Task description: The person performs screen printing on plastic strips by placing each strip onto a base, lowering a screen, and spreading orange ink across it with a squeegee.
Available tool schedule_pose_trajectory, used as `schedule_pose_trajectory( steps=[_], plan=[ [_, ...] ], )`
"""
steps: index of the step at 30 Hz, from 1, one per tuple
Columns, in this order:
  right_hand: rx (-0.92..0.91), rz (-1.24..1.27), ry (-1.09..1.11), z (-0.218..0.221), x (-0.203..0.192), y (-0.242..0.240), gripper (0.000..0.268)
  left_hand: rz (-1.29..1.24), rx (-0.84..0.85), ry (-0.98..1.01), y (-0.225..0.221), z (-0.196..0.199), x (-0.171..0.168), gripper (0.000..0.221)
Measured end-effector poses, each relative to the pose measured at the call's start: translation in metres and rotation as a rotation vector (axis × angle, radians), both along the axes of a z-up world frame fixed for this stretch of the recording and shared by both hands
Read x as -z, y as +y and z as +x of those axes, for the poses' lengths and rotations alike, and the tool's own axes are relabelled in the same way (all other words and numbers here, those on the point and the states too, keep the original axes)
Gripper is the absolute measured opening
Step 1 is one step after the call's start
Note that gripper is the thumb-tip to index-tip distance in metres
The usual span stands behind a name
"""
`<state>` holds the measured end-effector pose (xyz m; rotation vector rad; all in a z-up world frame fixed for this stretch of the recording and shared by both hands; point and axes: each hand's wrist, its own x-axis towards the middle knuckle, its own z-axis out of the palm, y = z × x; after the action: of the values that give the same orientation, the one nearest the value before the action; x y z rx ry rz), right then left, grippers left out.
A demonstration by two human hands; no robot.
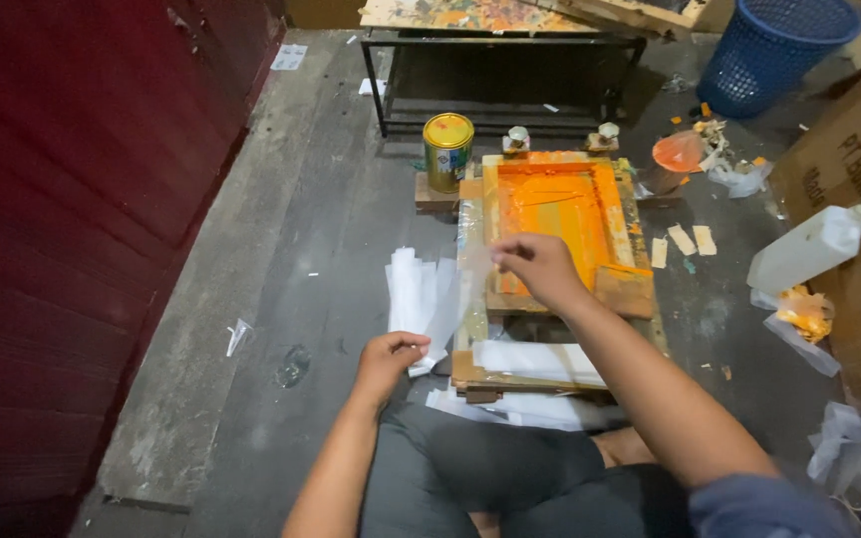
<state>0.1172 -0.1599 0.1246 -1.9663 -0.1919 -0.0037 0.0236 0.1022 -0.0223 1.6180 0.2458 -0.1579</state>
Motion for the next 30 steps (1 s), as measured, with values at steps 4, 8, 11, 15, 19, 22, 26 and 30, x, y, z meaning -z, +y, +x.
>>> schedule_pose_trajectory(
  steps=[4, 8, 11, 15, 19, 22, 26, 30],
  plan=[
    [-0.039, -0.097, -0.052, 0.040, 0.016, 0.049, 0.016, 0.051, -0.100, 0.058, 0.004, 0.014, 0.017, 0.029],
    [-0.112, -0.308, -0.030, 0.071, 0.030, 0.085, 0.015, 0.145, -0.162, 0.111, 0.009, 0.029, 0.050, 0.031],
    [-0.175, -0.537, -0.013, 0.088, 0.049, 0.110, 0.017, 0.294, -0.159, 0.212, 0.011, 0.041, 0.076, 0.034],
    [-0.250, -0.790, 0.007, 0.102, 0.081, 0.136, 0.022, 0.400, -0.127, 0.288, 0.009, 0.044, 0.086, 0.040],
    [-0.285, -0.879, -0.025, 0.116, 0.125, 0.143, 0.023, 0.422, -0.091, 0.325, 0.007, 0.050, 0.108, 0.041],
    [-0.305, -0.929, 0.074, 0.121, 0.133, 0.151, 0.031, 0.432, -0.113, 0.326, 0.005, 0.055, 0.121, 0.043],
    [-0.332, -0.987, 0.125, 0.124, 0.147, 0.157, 0.041, 0.454, -0.092, 0.396, 0.003, 0.051, 0.108, 0.044],
    [-0.414, -1.131, 0.146, 0.122, 0.156, 0.160, 0.067, 0.436, -0.126, 0.423, 0.003, 0.052, 0.118, 0.046]
  ],
)
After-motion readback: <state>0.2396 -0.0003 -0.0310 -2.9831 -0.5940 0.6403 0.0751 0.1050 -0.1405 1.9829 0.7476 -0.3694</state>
